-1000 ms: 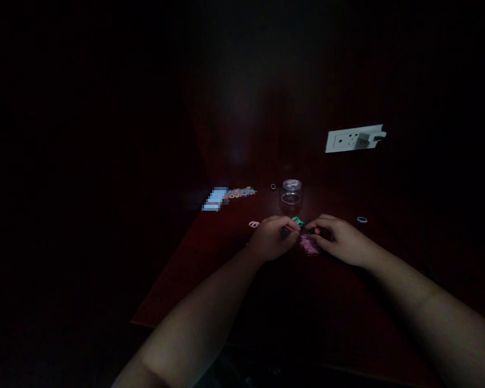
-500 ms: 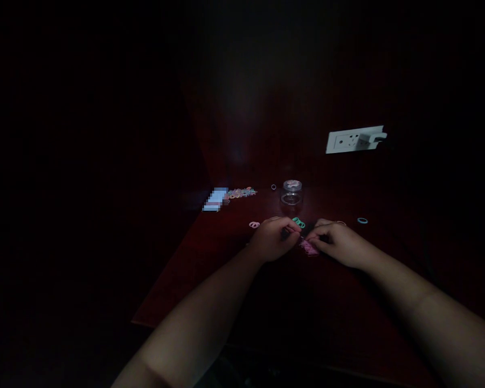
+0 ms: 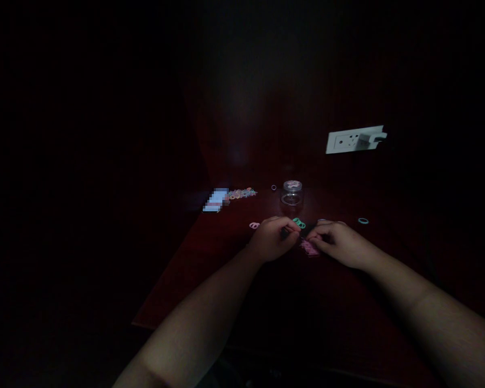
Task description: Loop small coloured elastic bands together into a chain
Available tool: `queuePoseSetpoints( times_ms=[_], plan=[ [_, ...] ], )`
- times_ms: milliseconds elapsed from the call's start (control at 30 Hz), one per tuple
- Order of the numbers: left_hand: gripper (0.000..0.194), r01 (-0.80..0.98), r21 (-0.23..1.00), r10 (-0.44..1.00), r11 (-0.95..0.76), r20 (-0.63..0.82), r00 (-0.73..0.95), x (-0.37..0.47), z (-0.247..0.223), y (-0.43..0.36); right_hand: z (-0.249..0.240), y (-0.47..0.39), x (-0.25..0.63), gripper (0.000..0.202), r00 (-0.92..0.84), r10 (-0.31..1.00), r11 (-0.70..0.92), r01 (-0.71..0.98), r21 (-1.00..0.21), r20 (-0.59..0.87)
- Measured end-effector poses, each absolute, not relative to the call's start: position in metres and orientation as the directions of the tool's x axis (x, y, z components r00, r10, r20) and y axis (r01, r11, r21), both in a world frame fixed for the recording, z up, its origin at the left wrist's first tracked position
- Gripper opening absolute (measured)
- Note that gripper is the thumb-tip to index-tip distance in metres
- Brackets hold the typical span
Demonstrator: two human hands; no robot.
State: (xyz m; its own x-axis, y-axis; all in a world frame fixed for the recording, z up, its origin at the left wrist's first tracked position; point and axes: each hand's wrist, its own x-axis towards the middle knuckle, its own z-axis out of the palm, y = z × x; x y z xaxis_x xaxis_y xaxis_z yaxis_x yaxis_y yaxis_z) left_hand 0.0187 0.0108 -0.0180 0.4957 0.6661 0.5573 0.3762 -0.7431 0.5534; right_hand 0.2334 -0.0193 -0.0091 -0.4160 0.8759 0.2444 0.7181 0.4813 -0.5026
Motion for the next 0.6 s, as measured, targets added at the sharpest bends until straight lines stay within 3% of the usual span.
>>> queuePoseSetpoints(
  times_ms=[233, 433, 533, 600],
  plan=[
    [0.011, 0.400, 0.596, 0.718, -0.696, 0.563, 0.410, 0.009, -0.014, 0.018, -0.012, -0.019, 0.233, 0.022, -0.347, 0.897, 0.442, 0.723, -0.531, 0.274],
    [0.014, 0.441, 0.621, 0.748, -0.648, 0.628, 0.215, -0.015, -0.006, 0.037, -0.014, -0.020, 0.234, 0.027, -0.304, 0.913, 0.407, 0.700, -0.587, 0.271],
    [0.019, 0.487, 0.683, 0.800, -0.545, 0.598, 0.055, -0.036, -0.014, 0.060, -0.014, -0.019, 0.235, 0.028, -0.294, 0.911, 0.412, 0.690, -0.595, 0.289],
    [0.020, 0.563, 0.732, 0.861, -0.383, 0.504, -0.071, -0.053, -0.024, 0.078, -0.014, -0.019, 0.235, 0.029, -0.293, 0.909, 0.417, 0.682, -0.601, 0.298]
  ],
)
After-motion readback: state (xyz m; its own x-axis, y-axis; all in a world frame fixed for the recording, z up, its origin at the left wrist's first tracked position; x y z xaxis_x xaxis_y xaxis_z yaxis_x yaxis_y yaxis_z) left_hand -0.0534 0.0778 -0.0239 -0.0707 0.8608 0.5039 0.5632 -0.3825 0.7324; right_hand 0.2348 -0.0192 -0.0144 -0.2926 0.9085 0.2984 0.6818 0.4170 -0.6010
